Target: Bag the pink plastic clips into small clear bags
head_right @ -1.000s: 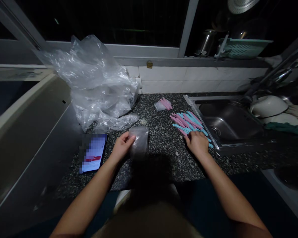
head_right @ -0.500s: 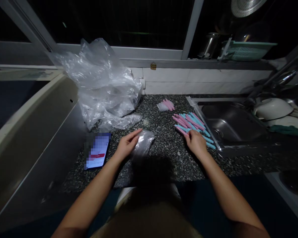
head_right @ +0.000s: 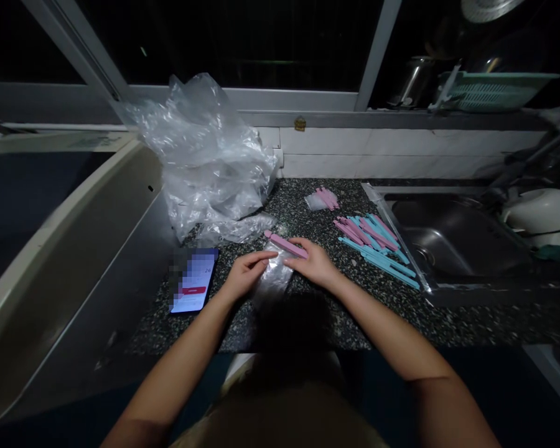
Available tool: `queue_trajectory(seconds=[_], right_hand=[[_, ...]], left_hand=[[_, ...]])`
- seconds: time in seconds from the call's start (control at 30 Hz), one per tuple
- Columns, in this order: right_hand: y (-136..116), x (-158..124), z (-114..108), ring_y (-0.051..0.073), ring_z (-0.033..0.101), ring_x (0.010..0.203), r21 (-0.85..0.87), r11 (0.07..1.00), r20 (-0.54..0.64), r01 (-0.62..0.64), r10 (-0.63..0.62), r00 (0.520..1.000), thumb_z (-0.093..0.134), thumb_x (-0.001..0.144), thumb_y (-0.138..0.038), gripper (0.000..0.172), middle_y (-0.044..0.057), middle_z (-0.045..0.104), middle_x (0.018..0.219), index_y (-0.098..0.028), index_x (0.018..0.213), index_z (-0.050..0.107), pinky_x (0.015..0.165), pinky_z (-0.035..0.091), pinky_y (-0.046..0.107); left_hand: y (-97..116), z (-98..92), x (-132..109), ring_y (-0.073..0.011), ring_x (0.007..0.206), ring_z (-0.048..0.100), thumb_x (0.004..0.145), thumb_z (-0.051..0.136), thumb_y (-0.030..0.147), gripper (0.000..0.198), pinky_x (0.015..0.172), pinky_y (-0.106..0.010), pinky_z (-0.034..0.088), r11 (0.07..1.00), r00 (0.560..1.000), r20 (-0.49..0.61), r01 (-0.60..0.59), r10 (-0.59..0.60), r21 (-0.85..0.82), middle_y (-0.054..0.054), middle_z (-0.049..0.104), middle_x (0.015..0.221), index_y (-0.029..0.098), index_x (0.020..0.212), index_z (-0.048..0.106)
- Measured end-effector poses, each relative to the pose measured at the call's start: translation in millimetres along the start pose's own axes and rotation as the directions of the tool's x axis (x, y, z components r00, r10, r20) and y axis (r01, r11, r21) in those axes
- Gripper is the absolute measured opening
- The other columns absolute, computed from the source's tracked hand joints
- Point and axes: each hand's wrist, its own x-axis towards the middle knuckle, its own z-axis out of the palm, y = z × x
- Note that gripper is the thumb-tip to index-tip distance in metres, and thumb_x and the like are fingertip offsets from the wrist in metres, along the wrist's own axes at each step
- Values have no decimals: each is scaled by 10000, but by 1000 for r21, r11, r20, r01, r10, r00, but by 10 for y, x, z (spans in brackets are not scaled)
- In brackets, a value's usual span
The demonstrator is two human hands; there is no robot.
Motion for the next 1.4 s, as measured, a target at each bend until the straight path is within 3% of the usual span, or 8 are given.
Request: queue_trajectory(seconds=[0.13,0.33,0.63,0.8,1.0,1.2,1.33,1.4], right_hand=[[66,65,-12,97,425,548,69,990,121,-125,116,986,633,603,-484,352,-41,484,573,-144,679,583,541,327,228],[123,44,-20,77,339,517,102,990,117,-101,89,989,614,617,-518,369,-61,385,535,-161,621,522,501,263,212],[106,-1,-33,152,521,737,89,996,-4,13,-13,1000,626,630,-417,400,19,605,872,-189,953,565,678,412,268],[147,0,-39,107,443,560,107,988,117,-113,100,988,621,614,-492,375,-19,525,607,-140,742,612,540,349,232],[114,-16,-95,83,384,535,159,981,108,-111,94,990,642,585,-528,410,-40,459,571,-137,703,600,520,297,218],[112,-11,-91,81,377,526,194,964,178,-182,148,973,656,546,-555,450,-45,447,558,-140,705,585,515,293,216],[113,-16,-91,71,343,512,160,974,165,-158,131,977,648,555,-545,423,-53,409,548,-144,665,570,494,256,211],[112,-18,-86,70,339,514,146,979,155,-143,120,981,643,563,-535,406,-54,397,546,-147,641,553,492,250,211]], left_hand=[[23,-38,-13,-186,949,610,765,514,251,293,856,-303,449,999,990,137,-45,44,0,-71,669,1041,173,1003,666],[41,-85,-7,-172,888,604,765,534,228,288,783,-277,451,996,941,333,-83,64,43,-67,676,1000,202,1021,662],[3,-74,2,-143,783,583,768,485,184,237,728,-257,434,990,962,249,-133,116,55,-55,648,828,183,845,709],[38,-107,-15,-171,934,564,795,506,237,259,856,-311,416,984,936,323,-166,139,59,-68,623,970,209,996,666],[32,-166,-29,-229,1204,408,768,573,340,519,977,-359,359,990,976,176,-137,129,31,-84,434,1325,254,1266,457],[-29,-107,-52,-215,1112,497,778,562,358,456,966,-339,364,998,965,257,-35,50,-60,-80,540,1236,229,1213,518],[-60,-20,-39,-140,791,582,741,598,413,734,715,-255,461,941,980,179,143,-90,-308,-75,613,1042,242,1369,259],[-84,23,-31,-115,680,559,714,622,427,745,634,-224,446,918,972,184,202,-146,-340,-44,627,897,221,1352,296]])
